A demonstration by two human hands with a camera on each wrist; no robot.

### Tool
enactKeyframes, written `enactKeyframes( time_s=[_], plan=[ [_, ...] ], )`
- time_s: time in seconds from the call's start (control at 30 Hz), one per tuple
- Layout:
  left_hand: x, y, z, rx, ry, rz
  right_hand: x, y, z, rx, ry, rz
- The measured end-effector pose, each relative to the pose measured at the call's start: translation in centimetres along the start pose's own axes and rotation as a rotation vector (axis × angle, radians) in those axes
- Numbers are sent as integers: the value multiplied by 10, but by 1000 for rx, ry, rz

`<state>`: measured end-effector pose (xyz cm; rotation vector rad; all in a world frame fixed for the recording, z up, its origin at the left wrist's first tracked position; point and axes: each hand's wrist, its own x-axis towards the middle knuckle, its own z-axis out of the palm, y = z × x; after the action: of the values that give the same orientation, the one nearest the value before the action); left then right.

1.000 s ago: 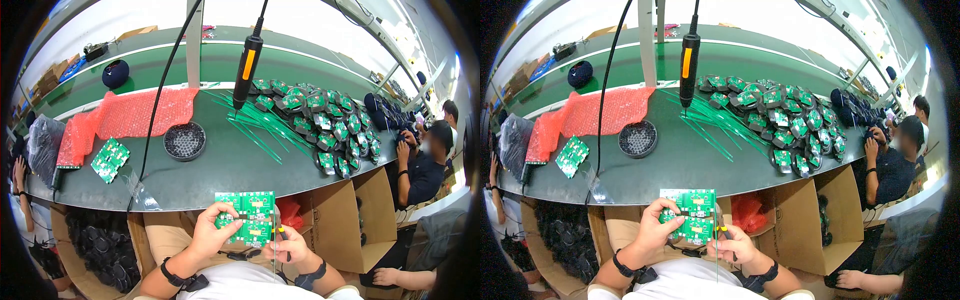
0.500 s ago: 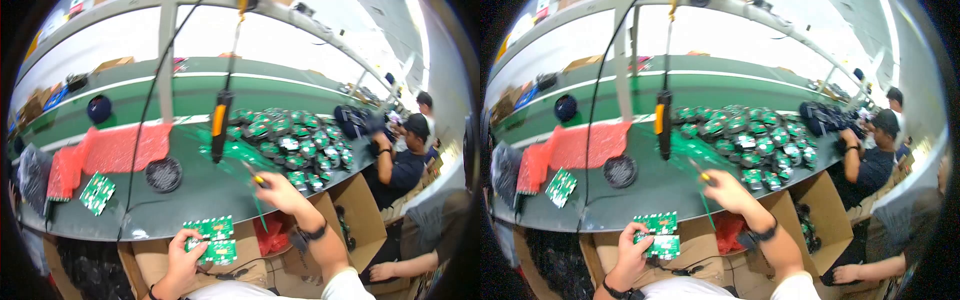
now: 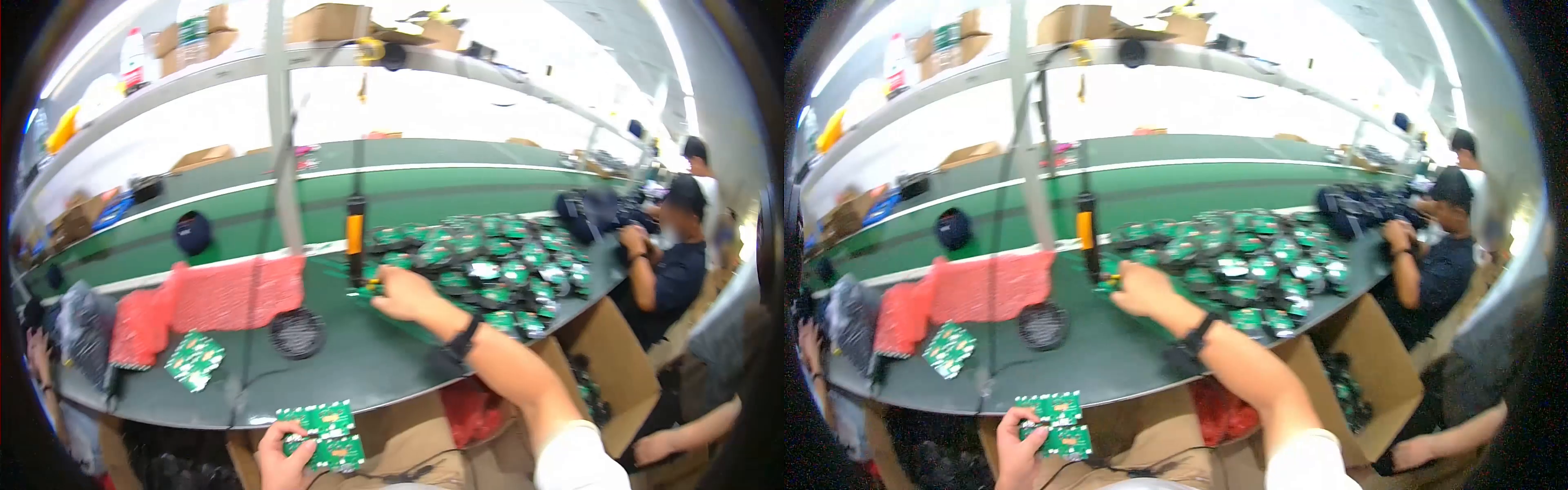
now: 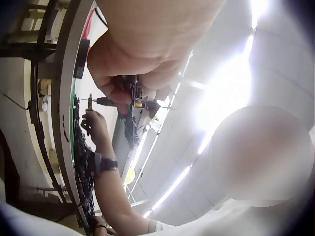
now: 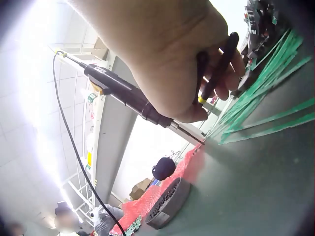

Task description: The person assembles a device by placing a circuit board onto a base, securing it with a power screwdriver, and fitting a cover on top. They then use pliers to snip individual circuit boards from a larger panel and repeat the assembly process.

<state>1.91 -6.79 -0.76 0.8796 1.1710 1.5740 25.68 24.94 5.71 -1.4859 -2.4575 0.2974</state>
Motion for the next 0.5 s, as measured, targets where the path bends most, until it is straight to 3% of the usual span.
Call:
enactKeyframes(
  time_s=[0.13,0.27,0.33,0.4,0.5],
  plan=[
    [-4,16,-16,-100,96,-69,23,7,23,-5,166,-109],
    [-13,13,-28,-96,125,-34,50,-9,23,-102,180,-103],
    [-16,14,-34,-67,145,-26,68,-5,37,-168,283,-168],
    [-16,13,-40,117,161,-1,87,-9,47,-44,240,-49],
    [-3,21,-40,244,184,41,93,-6,64,174,263,-143]
  ],
)
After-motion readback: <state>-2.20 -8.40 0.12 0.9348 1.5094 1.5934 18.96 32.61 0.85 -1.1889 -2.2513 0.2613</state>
